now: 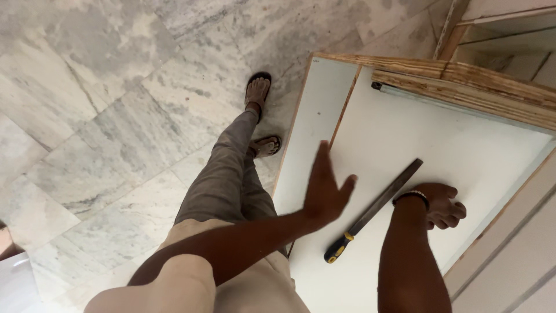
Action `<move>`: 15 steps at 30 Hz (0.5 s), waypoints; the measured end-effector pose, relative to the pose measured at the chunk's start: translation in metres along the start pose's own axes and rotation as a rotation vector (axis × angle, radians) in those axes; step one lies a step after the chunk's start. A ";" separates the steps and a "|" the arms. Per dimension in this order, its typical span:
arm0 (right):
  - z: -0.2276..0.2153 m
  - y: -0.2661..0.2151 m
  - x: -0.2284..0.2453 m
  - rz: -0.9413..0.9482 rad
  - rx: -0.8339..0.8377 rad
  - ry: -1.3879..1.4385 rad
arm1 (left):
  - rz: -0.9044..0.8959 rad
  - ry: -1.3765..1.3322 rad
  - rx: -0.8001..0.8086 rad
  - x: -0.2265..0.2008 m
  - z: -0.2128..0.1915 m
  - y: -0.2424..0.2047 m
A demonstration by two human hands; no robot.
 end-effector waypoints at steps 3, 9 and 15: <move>0.002 0.002 0.000 -0.001 -0.010 -0.007 | -0.199 0.140 0.046 0.045 -0.001 0.002; 0.004 0.007 -0.003 -0.007 -0.005 -0.016 | -0.349 0.001 0.162 0.069 -0.012 0.005; 0.006 0.008 -0.002 -0.008 -0.038 0.011 | -0.276 -0.060 0.179 0.046 -0.038 0.026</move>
Point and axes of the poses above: each hand's wrist, its own y-axis towards the middle knuckle, its own z-axis out of the palm, x = y × z, the point moved 9 cm from there along y, towards the middle knuckle, and after that the axes turned 2 degrees about -y, right-handed, at the moved point
